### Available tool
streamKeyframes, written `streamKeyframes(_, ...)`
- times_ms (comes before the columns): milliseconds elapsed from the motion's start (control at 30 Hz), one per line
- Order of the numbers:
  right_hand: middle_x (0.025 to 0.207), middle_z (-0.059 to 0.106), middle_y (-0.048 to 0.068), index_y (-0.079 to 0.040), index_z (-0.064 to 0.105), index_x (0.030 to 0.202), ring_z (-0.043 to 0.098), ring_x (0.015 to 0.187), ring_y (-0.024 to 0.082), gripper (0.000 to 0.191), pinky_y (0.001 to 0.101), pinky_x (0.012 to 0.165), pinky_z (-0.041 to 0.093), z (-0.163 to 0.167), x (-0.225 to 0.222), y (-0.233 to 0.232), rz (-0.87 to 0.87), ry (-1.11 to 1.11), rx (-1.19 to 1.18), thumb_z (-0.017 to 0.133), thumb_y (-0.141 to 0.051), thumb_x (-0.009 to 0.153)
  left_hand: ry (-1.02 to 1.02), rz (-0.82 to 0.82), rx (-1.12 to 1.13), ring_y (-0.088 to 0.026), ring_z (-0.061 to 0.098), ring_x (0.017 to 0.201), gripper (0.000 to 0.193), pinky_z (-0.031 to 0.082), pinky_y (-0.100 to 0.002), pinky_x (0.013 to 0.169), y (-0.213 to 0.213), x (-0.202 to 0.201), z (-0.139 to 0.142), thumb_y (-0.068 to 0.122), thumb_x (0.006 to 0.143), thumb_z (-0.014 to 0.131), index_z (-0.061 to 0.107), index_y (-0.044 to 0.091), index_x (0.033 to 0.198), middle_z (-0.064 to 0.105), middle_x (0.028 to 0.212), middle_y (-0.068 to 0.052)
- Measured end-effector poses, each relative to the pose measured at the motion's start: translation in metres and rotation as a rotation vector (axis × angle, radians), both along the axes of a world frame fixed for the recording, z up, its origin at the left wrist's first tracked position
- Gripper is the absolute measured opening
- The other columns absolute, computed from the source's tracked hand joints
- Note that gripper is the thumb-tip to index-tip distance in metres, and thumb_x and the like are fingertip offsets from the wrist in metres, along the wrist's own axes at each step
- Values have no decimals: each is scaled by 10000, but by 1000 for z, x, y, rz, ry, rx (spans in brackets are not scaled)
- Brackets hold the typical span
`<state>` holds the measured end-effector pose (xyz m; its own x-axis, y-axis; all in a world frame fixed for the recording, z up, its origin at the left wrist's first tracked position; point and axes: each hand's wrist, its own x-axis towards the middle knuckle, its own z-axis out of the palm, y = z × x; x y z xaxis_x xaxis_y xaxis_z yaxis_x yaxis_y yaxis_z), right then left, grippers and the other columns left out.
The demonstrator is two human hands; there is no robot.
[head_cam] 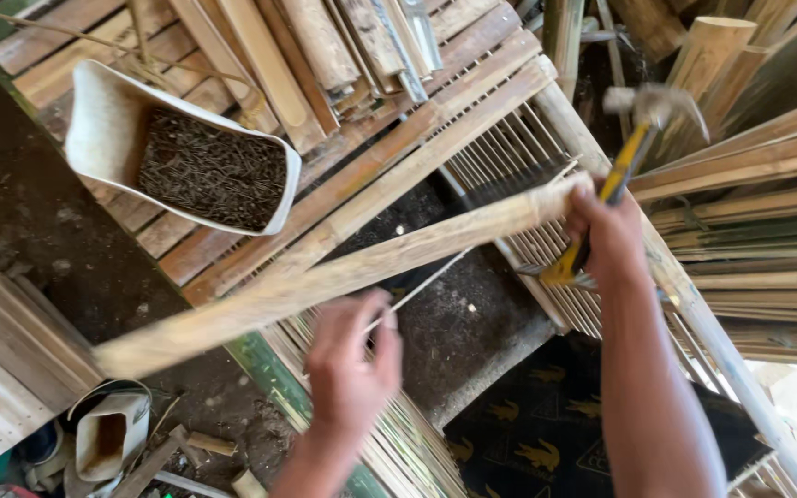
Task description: The person assembles a bamboo structure by repeatedly picking up nails from a container and hammering them into bamboo slats. They also retrieve additional bamboo pieces from a pile and place them on the workbench.
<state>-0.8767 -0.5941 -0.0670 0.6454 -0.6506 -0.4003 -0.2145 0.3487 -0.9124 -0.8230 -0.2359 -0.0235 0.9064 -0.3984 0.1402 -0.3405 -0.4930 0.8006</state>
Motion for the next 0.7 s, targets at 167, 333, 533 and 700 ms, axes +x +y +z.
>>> streamKeyframes(167, 806, 645, 9, -51, 718, 1084, 547, 616, 91, 243, 259, 537, 444, -30, 42, -79, 55, 247, -358, 801, -224, 936, 18, -285, 662, -347, 492, 1275, 716, 349, -532, 1086, 66, 48, -46, 428, 876, 703, 545, -47, 1388, 626, 1300, -214)
streamKeyframes(333, 846, 694, 6, -40, 770, 990, 664, 717, 112, 316, 290, 642, 537, -83, 62, -103, -15, 380, -866, 936, -265, 843, 35, -282, 683, -322, 528, 1276, 598, 353, -483, 1122, 93, 3, -91, 505, 885, 656, 599, 64, 1284, 642, 1305, -165)
streamKeyframes(533, 785, 716, 27, -48, 803, 1003, 649, 700, 118, 279, 296, 674, 531, -104, 56, -100, -57, 431, -906, 920, -247, 847, -89, -205, 716, -295, 550, 1240, 456, 291, -520, 1104, 116, 1, -118, 399, 863, 673, 637, 246, 1292, 675, 1274, -43)
streamKeyframes(700, 777, 737, 23, -51, 784, 1034, 670, 623, 85, 218, 261, 557, 557, -89, 54, -91, -92, 298, -669, 863, -198, 893, -62, -183, 759, -243, 643, 1127, 416, 290, -498, 1152, 113, -6, -113, 366, 934, 601, 629, 213, 1320, 718, 1189, -45)
